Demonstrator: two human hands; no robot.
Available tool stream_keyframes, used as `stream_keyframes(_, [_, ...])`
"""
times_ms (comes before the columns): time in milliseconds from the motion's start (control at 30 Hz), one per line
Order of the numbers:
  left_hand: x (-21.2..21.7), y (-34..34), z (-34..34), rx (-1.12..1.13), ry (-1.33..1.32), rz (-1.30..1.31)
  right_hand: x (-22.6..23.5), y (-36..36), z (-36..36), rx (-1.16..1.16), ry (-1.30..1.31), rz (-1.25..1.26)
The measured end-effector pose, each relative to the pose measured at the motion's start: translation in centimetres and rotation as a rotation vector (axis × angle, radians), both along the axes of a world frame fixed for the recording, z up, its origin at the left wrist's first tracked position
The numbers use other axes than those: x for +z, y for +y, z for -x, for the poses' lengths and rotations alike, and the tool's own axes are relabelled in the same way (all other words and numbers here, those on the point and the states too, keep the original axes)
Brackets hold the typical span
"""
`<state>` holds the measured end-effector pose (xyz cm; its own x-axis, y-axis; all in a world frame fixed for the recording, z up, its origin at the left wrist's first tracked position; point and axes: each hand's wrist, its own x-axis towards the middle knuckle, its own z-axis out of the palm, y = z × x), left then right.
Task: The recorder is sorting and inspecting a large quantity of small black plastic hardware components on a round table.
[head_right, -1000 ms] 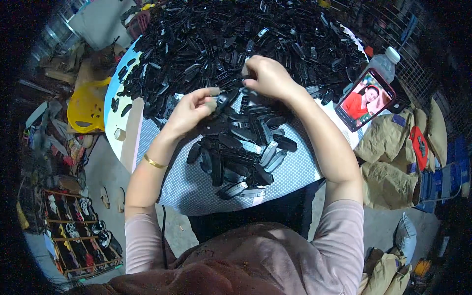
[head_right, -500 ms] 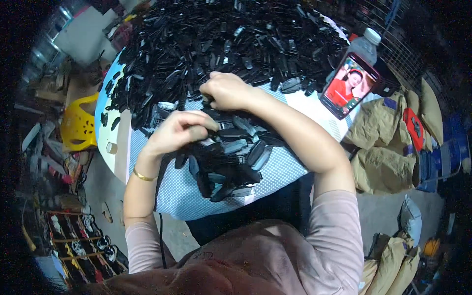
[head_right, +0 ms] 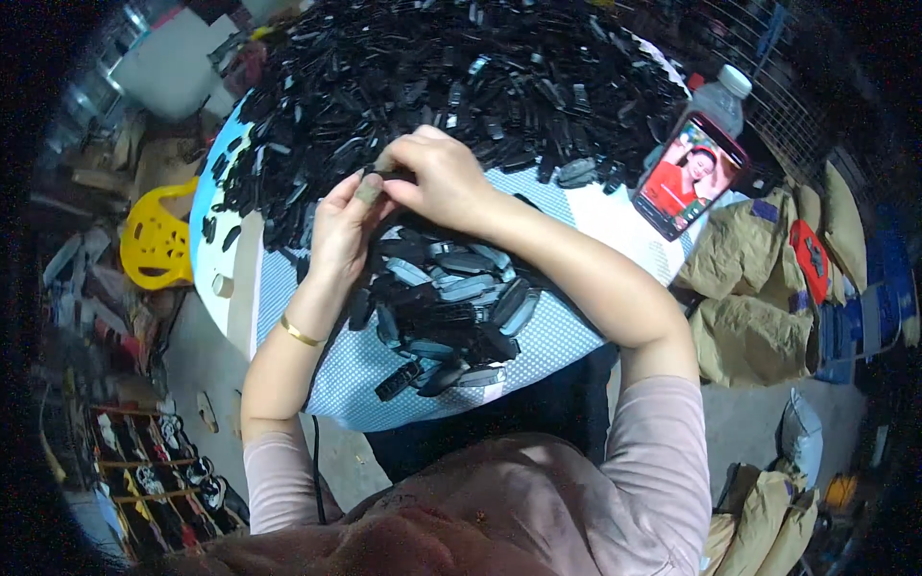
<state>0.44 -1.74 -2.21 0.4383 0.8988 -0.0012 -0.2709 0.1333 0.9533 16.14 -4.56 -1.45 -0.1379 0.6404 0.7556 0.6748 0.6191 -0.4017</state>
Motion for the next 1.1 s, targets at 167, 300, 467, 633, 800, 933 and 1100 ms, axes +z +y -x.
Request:
stream_keyframes(167, [0.5, 0.3, 0.6, -0.089, -0.135, -0.028, 0.7, -1.0, -0.1, 0.176, 0.465, 0.474])
stream_keyframes(300, [0.5, 0.2, 0.7, -0.114, -0.153, 0.037, 0.1, -0.8, -0.2, 0.19, 0.368, 0.408])
stream_keyframes(467, [0.3, 0.3, 1.3, -0.035, -0.144, 0.016, 0.7, -1.6, 0.6, 0.164, 0.292, 0.476])
stream_keyframes(633, [0.9, 0.2, 1.2, -0.024, -0.129, -0.131, 1.0, -1.7, 0.4, 0.156, 0.45, 0.438])
stream_keyframes(800, [1.1, 0.1, 1.2, -0.02, -0.007, -0.245, 0.8, -1.7, 0.5, 0.139, 0.391, 0.306])
stream_keyframes(933, [0.6, 0.1, 1.2, 0.017, -0.03, -0.264, 0.9, -1.9, 0.6, 0.099, 0.287, 0.185])
stream_keyframes(1100, [0.5, 0.1, 1.4, 0.043, -0.002, -0.218, 0.8, -2.2, 0.9, -0.031, 0.088, 0.03])
